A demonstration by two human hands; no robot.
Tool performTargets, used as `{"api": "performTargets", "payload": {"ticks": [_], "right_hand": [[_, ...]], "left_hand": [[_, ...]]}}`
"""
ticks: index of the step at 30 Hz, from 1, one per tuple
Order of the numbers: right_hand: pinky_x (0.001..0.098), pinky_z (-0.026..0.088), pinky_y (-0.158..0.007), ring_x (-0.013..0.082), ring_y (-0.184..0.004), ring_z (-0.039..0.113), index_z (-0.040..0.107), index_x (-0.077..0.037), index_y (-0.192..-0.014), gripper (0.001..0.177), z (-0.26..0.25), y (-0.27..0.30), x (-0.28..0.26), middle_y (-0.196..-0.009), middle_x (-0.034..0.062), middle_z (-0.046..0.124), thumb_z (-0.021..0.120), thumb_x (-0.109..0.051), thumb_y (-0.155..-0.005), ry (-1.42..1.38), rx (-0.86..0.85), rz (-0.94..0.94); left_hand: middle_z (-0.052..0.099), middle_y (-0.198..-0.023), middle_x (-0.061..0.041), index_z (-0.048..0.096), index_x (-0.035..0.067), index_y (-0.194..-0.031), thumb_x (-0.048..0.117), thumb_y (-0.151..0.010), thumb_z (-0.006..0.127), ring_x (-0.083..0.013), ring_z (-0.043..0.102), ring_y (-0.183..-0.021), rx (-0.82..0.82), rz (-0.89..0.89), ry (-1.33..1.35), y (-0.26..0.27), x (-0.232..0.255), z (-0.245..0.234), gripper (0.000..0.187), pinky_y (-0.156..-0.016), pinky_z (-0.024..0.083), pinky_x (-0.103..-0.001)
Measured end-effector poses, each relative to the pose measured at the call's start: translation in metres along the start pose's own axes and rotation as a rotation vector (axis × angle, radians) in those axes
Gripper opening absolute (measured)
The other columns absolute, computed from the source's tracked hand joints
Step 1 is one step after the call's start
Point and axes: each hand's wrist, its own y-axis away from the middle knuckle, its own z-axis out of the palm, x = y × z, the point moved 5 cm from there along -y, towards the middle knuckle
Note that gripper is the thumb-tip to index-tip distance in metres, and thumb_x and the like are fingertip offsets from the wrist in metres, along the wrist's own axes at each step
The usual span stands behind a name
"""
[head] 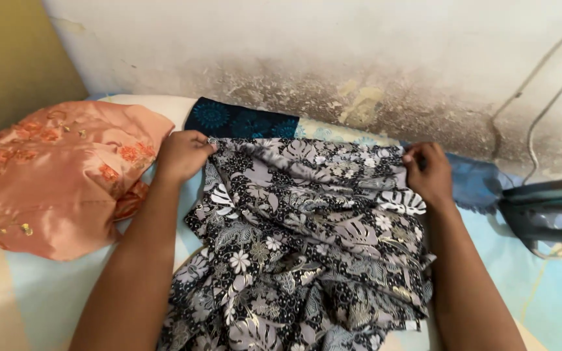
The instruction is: Folding a floral patterned piece of clothing on a bed.
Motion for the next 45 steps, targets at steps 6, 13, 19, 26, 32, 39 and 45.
{"api": "performTargets", "payload": {"ticks": [6, 13, 19, 26, 32, 39, 45], "right_hand": [[0.0318, 0.05, -0.078, 0.02, -0.087, 0.061, 0.063, -0.002, -0.101, 0.012, -0.004, 0.014, 0.026, -0.098, 0.0095, 0.064, 0.072, -0.011, -0.103, -0.08, 0.142, 0.161], [0.0285, 0.047, -0.071, 0.012, -0.078, 0.057, 0.066, -0.002, -0.104, 0.015, -0.01, 0.013, 0.027, -0.088, 0.0062, 0.064, 0.076, -0.013, -0.102, -0.084, 0.231, 0.3], [0.0288, 0.048, -0.072, 0.0095, -0.079, 0.06, 0.066, -0.003, -0.11, 0.023, -0.017, 0.013, 0.039, -0.089, 0.0026, 0.068, 0.075, -0.02, -0.098, -0.245, 0.204, 0.412], [0.03, 0.047, -0.066, 0.0119, -0.071, 0.059, 0.07, 0.001, -0.097, 0.027, -0.014, 0.008, 0.046, -0.082, 0.0046, 0.069, 0.077, -0.026, -0.095, -0.199, -0.091, 0.649], [0.0246, 0.048, -0.072, 0.0068, -0.079, 0.059, 0.07, 0.001, -0.103, 0.025, -0.002, 0.014, 0.054, -0.089, -0.0005, 0.07, 0.077, -0.022, -0.096, -0.432, 0.027, 0.525], [0.0264, 0.047, -0.073, 0.0092, -0.081, 0.06, 0.07, 0.001, -0.107, 0.021, -0.008, 0.006, 0.029, -0.092, 0.0029, 0.07, 0.077, -0.017, -0.097, -0.388, -0.054, 0.557], [0.0276, 0.055, -0.075, 0.0107, -0.085, 0.068, 0.068, -0.002, -0.117, 0.031, -0.005, 0.007, 0.02, -0.1, 0.0034, 0.074, 0.077, -0.004, -0.088, -0.605, -0.148, 0.615]], "left_hand": [[0.076, -0.083, -0.011, 0.075, 0.003, -0.093, 0.023, -0.084, 0.083, -0.0174, 0.071, -0.072, 0.049, 0.127, 0.003, 0.015, 0.021, -0.002, 0.023, -0.068, 0.054, -0.033], [0.071, -0.079, -0.004, 0.069, -0.001, -0.096, 0.012, -0.093, 0.079, -0.0062, 0.06, -0.066, 0.126, 0.187, 0.254, 0.015, 0.03, -0.008, 0.016, -0.059, 0.048, -0.025], [0.071, -0.081, -0.003, 0.069, -0.001, -0.098, 0.011, -0.094, 0.079, -0.0044, 0.061, -0.068, 0.135, 0.21, 0.295, 0.016, 0.029, -0.009, 0.016, -0.061, 0.049, -0.024], [0.072, -0.079, -0.005, 0.07, -0.001, -0.097, 0.011, -0.092, 0.079, -0.0062, 0.062, -0.067, 0.123, 0.183, 0.302, 0.014, 0.031, -0.008, 0.016, -0.061, 0.05, -0.025], [0.073, -0.08, -0.005, 0.07, -0.001, -0.097, 0.012, -0.092, 0.079, -0.0067, 0.064, -0.068, 0.121, 0.178, 0.324, 0.01, 0.025, -0.002, 0.017, -0.064, 0.051, -0.025], [0.073, -0.081, -0.005, 0.07, 0.0, -0.098, 0.013, -0.092, 0.079, -0.0078, 0.064, -0.069, 0.087, 0.181, 0.294, 0.009, 0.026, -0.003, 0.017, -0.065, 0.052, -0.025], [0.073, -0.084, -0.005, 0.068, -0.001, -0.1, 0.012, -0.093, 0.078, -0.0078, 0.065, -0.072, 0.062, 0.201, 0.319, 0.006, 0.021, 0.0, 0.017, -0.068, 0.053, -0.026]]}}
